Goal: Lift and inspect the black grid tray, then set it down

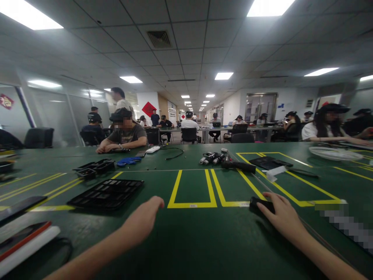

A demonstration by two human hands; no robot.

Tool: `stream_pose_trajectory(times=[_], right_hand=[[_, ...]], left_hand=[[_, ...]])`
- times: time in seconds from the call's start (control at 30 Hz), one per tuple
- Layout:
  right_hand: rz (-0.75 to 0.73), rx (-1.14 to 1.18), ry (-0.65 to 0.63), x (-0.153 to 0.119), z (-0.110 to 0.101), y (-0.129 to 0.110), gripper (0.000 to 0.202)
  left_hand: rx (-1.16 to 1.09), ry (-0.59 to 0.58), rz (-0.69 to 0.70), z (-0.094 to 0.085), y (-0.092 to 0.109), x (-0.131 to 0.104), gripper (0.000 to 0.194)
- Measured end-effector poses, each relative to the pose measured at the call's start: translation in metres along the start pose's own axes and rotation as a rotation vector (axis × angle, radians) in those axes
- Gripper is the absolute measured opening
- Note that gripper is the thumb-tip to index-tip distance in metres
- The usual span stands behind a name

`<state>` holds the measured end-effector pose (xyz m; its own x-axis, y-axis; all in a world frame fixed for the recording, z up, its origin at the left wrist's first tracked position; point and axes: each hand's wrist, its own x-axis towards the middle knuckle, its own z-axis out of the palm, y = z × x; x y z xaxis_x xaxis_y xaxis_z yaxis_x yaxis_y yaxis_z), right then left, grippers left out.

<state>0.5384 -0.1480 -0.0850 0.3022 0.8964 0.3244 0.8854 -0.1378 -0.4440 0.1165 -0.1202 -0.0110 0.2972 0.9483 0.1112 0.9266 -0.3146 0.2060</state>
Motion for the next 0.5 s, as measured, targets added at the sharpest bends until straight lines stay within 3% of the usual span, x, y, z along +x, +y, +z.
stream_pose_trajectory(times=[0.1,0.17,0.37,0.5], right_hand=[[-0.015,0.022,0.082,-0.004,-0.005,-0.002,0.052],[-0.017,0.052,0.121,-0.007,-0.009,-0.004,0.051],[0.1,0.17,0.176,-0.008,-0.014,-0.001,0.054],[0.1,0.182,0.195,-0.007,-0.013,0.002,0.053]], left_hand=[[-0.099,-0.129,0.158,0.023,0.031,-0.016,0.027],[-0.108,-0.152,0.204,0.029,0.041,-0.02,0.025],[-0.162,-0.108,0.179,0.027,0.039,-0.022,0.029],[-0.052,-0.117,0.126,0.029,0.037,-0.024,0.028]])
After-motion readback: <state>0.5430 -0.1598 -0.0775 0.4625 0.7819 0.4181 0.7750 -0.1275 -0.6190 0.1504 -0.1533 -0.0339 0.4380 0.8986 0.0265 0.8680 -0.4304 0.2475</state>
